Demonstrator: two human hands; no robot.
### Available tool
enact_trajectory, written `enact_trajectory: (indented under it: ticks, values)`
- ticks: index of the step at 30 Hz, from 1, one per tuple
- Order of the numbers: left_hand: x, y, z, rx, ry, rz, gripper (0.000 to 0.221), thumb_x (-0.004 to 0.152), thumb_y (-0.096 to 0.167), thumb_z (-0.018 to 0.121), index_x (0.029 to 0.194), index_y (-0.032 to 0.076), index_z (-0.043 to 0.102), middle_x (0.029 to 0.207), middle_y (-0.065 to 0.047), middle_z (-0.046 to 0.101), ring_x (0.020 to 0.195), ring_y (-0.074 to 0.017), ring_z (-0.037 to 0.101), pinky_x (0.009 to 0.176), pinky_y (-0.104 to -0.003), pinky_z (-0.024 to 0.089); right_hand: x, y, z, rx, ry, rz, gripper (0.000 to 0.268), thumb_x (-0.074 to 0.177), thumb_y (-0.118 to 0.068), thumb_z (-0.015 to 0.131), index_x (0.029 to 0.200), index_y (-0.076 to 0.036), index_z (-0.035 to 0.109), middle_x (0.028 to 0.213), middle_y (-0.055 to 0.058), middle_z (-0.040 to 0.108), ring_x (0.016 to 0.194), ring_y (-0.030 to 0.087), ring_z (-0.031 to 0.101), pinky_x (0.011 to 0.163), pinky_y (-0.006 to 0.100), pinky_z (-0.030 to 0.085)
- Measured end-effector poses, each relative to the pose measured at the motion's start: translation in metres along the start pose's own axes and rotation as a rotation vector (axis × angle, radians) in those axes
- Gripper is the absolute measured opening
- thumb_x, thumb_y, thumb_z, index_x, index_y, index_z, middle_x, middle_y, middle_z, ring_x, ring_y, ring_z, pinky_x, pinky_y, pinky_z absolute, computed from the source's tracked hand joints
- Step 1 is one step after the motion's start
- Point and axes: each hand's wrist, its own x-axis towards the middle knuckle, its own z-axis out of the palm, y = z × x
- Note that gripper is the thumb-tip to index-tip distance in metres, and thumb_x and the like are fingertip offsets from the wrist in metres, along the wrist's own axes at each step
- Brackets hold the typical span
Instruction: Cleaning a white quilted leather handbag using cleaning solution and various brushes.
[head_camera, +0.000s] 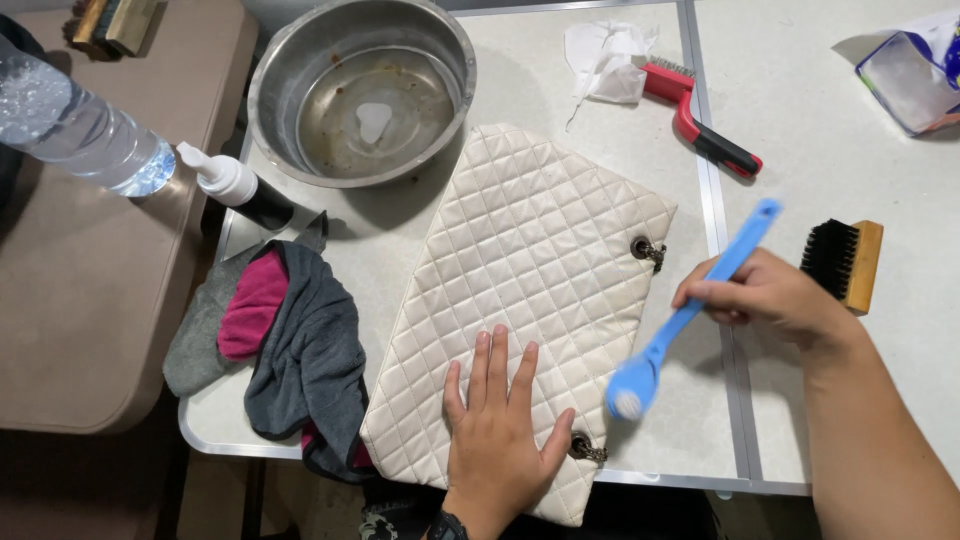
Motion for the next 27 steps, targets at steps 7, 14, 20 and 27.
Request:
enact_trajectory:
  ticks: [7, 14, 20, 27]
  values:
    - [-0.001, -0.001, 0.001, 0.015, 0.023, 0.004, 0.07, 0.093, 0.054, 0.055, 0.147, 0.011, 0.051, 0.163, -0.021, 0.033, 0.152, -0.0361, 0.029, 0.118, -0.059, 0.018, 0.004, 0.005, -0.01, 0.084, 0.228, -0.119, 0.025, 0.102, -0.015, 0.061, 0.097, 0.006, 0.073, 0.059, 0.004, 0.043, 0.053, 0.013, 0.036, 0.047, 0.023, 0.025]
    - [-0.002, -0.001, 0.004, 0.021, 0.023, 0.002, 0.071, 0.092, 0.054, 0.057, 0.149, 0.013, 0.05, 0.164, -0.019, 0.034, 0.153, -0.0351, 0.029, 0.118, -0.059, 0.018, 0.003, -0.003, -0.004, 0.119, 0.392, -0.205, 0.024, 0.108, -0.019, 0.058, 0.105, 0.001, 0.07, 0.065, 0.005, 0.042, 0.059, 0.013, 0.037, 0.051, 0.023, 0.025]
    - [-0.001, 0.0, 0.003, 0.02, 0.003, -0.005, 0.071, 0.092, 0.053, 0.057, 0.15, 0.012, 0.047, 0.165, -0.018, 0.031, 0.153, -0.0349, 0.028, 0.118, -0.06, 0.018, 0.003, -0.012, 0.007, 0.129, 0.45, -0.132, 0.027, 0.108, -0.025, 0.062, 0.108, -0.002, 0.073, 0.073, 0.007, 0.056, 0.061, 0.014, 0.05, 0.052, 0.022, 0.039]
    - [-0.001, 0.0, 0.004, 0.032, 0.01, -0.004, 0.07, 0.092, 0.053, 0.056, 0.149, 0.013, 0.048, 0.165, -0.018, 0.033, 0.153, -0.034, 0.029, 0.119, -0.059, 0.018, 0.003, -0.007, 0.004, 0.145, 0.437, -0.182, 0.024, 0.105, -0.021, 0.062, 0.096, -0.002, 0.071, 0.062, 0.005, 0.048, 0.053, 0.014, 0.043, 0.05, 0.023, 0.031]
